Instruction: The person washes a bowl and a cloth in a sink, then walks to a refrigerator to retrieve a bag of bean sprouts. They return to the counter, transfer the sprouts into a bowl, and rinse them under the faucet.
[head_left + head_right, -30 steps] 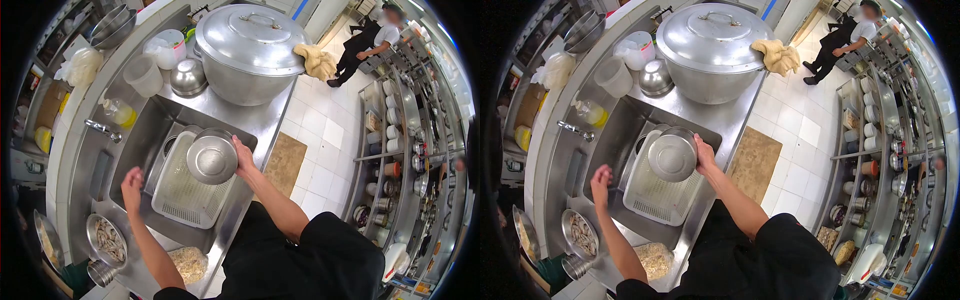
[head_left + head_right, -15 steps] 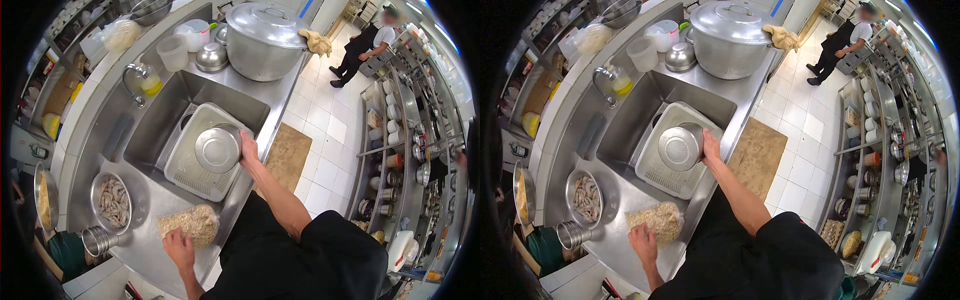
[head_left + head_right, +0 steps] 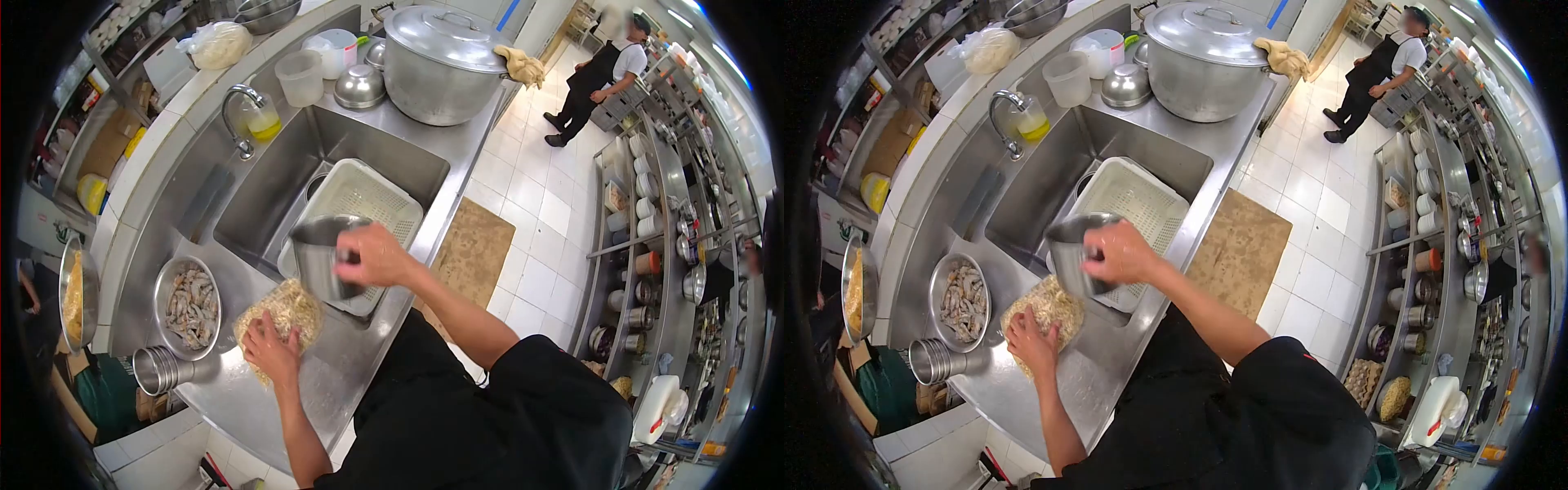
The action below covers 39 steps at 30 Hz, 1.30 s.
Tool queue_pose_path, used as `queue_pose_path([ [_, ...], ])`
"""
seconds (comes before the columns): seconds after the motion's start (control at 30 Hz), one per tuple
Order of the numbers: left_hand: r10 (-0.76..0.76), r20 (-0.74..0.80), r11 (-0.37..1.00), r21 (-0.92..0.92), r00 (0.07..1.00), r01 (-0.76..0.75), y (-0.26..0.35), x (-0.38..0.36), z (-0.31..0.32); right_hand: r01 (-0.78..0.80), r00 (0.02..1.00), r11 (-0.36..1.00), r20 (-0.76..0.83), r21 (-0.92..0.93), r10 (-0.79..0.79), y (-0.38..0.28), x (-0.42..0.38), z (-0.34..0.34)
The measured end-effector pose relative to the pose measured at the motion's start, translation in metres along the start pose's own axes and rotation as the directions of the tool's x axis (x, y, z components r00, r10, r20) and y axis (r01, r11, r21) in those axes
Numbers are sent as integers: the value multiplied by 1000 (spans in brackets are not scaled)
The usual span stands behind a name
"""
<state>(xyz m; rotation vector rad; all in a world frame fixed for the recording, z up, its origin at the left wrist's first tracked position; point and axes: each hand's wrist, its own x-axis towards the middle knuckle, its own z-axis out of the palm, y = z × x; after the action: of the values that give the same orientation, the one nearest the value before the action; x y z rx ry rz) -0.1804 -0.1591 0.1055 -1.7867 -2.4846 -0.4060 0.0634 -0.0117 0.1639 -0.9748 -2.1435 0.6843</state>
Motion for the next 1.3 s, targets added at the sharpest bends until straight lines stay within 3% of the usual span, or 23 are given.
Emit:
queue_pose_path([
  [0.07,-3,148,1000,27,989,-1,2,24,-15,232,955,971,206,-63,-215,-26,-21,-6],
  [0.1,-6,221,999,41,975,-3,1,33,-19,300,911,954,299,-10,-284,-39,-36,1],
  [0.13,56,199,998,30,978,-63,-3,42,-13,366,852,930,384,46,-354,-50,-52,9],
  [0.2,178,156,983,16,972,-182,-13,56,2,498,742,840,395,216,-541,-60,-87,40],
  [0.23,193,241,981,-46,951,-187,-14,64,3,543,692,790,382,284,-613,-69,-97,48],
  [0.27,212,327,977,-107,921,-187,-13,71,2,561,663,797,455,224,-595,-70,-110,65],
  [0.37,275,515,960,-193,812,-203,-6,96,1,617,621,756,455,218,-638,-64,-125,106],
  [0.4,291,563,956,-206,774,-209,-6,102,0,588,650,784,460,199,-604,-67,-129,118],
  [0.5,461,414,881,-318,785,-349,-6,108,22,565,648,809,521,160,-555,-80,-133,133],
  [0.6,306,562,952,-195,769,-236,19,110,-1,488,627,797,493,356,-604,-88,-122,123],
  [0.67,276,536,959,-205,798,-194,24,110,-3,420,687,777,395,469,-610,-83,-109,131],
  [0.7,261,521,962,-213,813,-172,26,111,-2,388,716,760,348,522,-605,-78,-102,133],
  [0.83,294,327,913,-375,898,-162,3,115,23,228,936,938,206,262,-285,-47,-70,111],
  [0.87,263,281,900,-415,923,-130,-3,119,20,180,958,966,190,184,-215,-39,-62,101],
  [0.97,113,64,887,-456,992,-72,-43,115,15,-103,979,974,191,204,64,-7,-58,88],
  [1.03,66,23,904,-424,998,-50,-69,109,7,-202,974,951,148,234,170,8,-62,86],
  [1.13,-11,-54,880,-475,998,-16,-86,85,-5,-294,950,928,180,228,256,6,-63,71],
  [1.2,37,-120,901,-426,992,-85,-81,74,-20,-240,961,950,185,199,204,-1,-65,65],
  [1.3,-49,-150,835,-548,987,-42,-67,32,-46,-163,976,974,173,154,136,-9,-78,54],
])
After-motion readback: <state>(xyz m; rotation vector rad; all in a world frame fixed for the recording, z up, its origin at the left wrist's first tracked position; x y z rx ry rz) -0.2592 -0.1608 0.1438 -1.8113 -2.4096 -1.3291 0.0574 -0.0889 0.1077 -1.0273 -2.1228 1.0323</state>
